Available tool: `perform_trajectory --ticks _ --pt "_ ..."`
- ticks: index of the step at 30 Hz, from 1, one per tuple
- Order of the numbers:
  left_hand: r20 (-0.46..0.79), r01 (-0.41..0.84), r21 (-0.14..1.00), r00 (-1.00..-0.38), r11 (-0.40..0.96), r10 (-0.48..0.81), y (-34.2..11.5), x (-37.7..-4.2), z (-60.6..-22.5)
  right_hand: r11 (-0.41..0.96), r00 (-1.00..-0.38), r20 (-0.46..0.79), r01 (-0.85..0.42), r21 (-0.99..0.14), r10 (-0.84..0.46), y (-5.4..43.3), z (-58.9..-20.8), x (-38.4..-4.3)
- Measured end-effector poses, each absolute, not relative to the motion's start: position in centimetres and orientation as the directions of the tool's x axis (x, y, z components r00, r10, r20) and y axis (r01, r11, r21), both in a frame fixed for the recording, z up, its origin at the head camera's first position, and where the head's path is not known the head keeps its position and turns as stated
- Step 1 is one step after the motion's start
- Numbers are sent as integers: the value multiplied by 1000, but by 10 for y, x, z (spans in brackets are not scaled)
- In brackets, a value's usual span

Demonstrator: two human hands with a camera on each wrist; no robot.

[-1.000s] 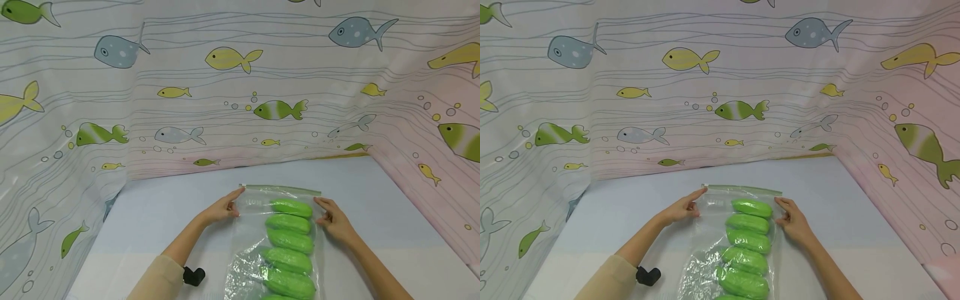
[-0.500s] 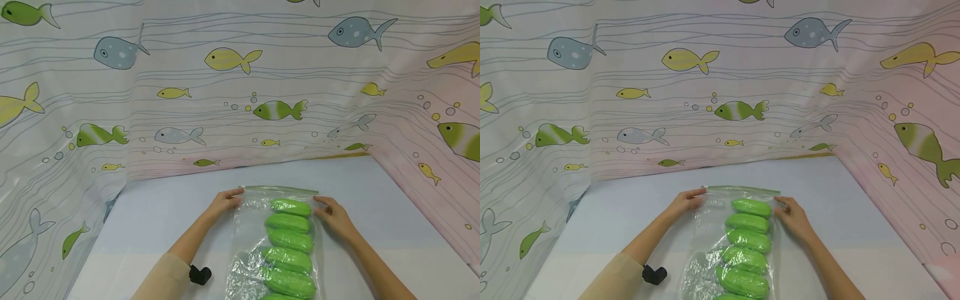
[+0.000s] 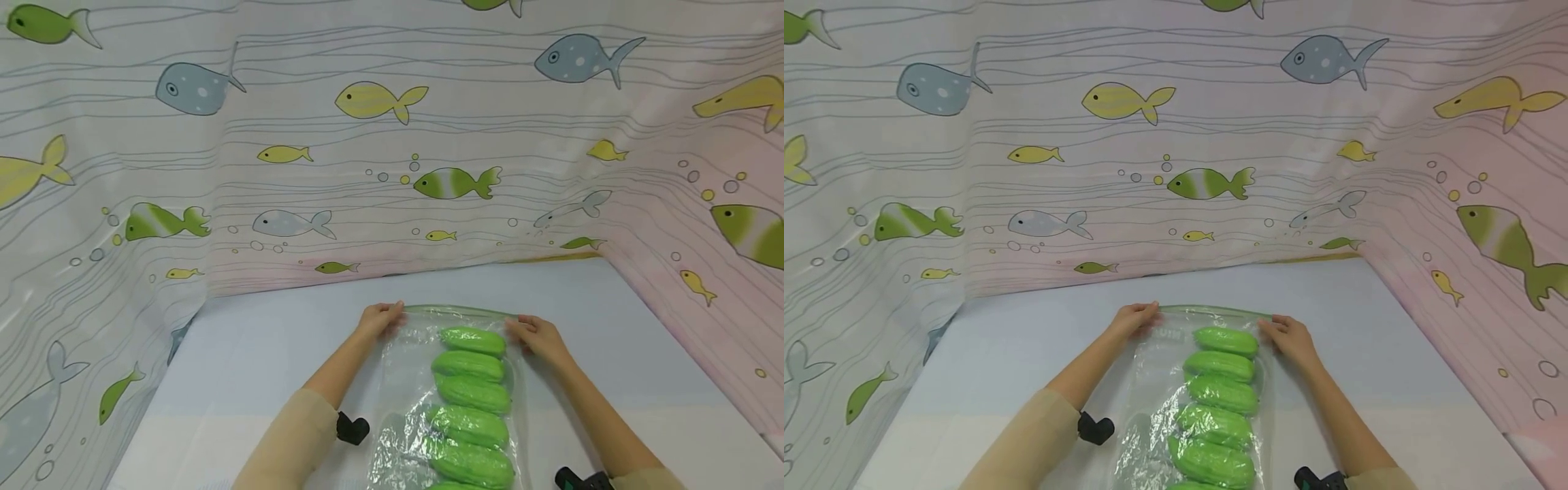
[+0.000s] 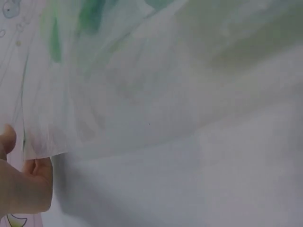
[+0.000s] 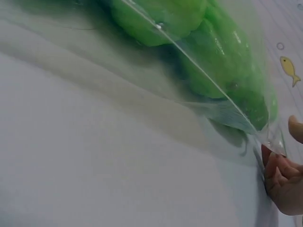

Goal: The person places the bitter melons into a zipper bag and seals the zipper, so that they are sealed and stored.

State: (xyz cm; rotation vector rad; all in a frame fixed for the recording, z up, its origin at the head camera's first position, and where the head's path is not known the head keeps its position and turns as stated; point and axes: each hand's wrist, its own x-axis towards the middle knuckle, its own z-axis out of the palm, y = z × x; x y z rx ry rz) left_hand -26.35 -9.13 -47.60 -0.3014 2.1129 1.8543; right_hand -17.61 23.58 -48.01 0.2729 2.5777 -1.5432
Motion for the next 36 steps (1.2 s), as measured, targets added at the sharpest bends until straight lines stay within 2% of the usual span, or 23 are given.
perform_trajectory --ticks 4,8,12,15,18,20,25,28,30,33,36 --pt "-355 -350 930 -935 113 22 -88 -263 -475 428 -964 -224 263 -865 140 232 -480 -179" --pt "-308 -308 938 -951 157 -24 -88 -262 -472 372 -966 -184 240 -897 180 232 -480 -180" --pt "-175 -173 921 -984 350 -24 -91 -259 -468 400 -976 -95 168 -901 196 234 -480 -179" --pt "-52 -52 833 -999 550 -16 -93 -256 -465 474 -980 -34 124 -872 194 234 -480 -178" --pt "10 -15 726 -999 688 -33 -94 -254 -464 491 -981 -22 115 -864 191 233 -479 -178" --pt "21 -17 700 -999 714 -44 -96 -253 -463 460 -981 -55 137 -877 187 232 -476 -178" --pt "5 -30 741 -999 671 -50 -100 -250 -458 252 -968 -195 230 -940 157 234 -461 -173" --pt "-53 -68 832 -998 551 -44 -100 -250 -453 96 -966 -235 246 -965 111 234 -452 -170" --pt "-103 -104 902 -994 418 -24 -99 -250 -450 49 -972 -220 224 -973 82 233 -449 -169" --pt "-167 -151 966 -984 211 62 -99 -248 -445 96 -987 -152 157 -983 61 230 -447 -166" --pt "-168 -151 983 -970 104 175 -101 -244 -442 211 -996 -76 85 -974 51 227 -446 -162"
